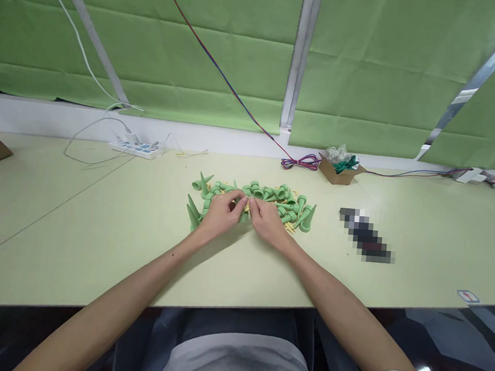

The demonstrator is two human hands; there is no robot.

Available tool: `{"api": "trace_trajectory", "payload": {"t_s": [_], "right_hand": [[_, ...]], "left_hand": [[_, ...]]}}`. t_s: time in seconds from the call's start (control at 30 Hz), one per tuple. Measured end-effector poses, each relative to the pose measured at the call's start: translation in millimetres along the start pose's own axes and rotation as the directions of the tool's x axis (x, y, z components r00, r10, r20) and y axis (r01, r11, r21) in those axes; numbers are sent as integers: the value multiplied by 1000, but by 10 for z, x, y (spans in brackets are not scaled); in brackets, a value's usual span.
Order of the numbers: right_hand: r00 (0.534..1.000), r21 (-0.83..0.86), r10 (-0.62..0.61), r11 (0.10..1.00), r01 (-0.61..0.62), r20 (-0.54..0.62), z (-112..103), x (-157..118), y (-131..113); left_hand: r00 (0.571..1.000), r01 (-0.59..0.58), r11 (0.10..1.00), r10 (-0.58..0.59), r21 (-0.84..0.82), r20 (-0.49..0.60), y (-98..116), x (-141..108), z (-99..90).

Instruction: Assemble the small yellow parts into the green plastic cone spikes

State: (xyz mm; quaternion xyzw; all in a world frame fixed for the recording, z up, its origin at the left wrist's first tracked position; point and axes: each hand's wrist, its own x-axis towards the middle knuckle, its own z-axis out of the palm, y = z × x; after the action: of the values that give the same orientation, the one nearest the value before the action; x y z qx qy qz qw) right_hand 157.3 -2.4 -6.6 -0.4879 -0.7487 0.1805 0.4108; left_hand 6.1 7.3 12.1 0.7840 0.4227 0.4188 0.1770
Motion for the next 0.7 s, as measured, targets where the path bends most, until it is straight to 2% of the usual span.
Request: {"api": "trace_trajectory", "payload": {"t_s": [0.3,0.53,0.7], "right_hand": [[1000,-45,21,999,-22,-13,15,20,32],[1000,51,5,999,-5,-4,17,-4,26],[1000,54,-8,999,7,18,11,-3,11]], "left_hand": [[1000,8,1000,-8,-6,19,17,-17,4],[999,30,998,-29,-52,14,11,-5,9],[998,52,996,-50,-78,22,1,0,20]]}}
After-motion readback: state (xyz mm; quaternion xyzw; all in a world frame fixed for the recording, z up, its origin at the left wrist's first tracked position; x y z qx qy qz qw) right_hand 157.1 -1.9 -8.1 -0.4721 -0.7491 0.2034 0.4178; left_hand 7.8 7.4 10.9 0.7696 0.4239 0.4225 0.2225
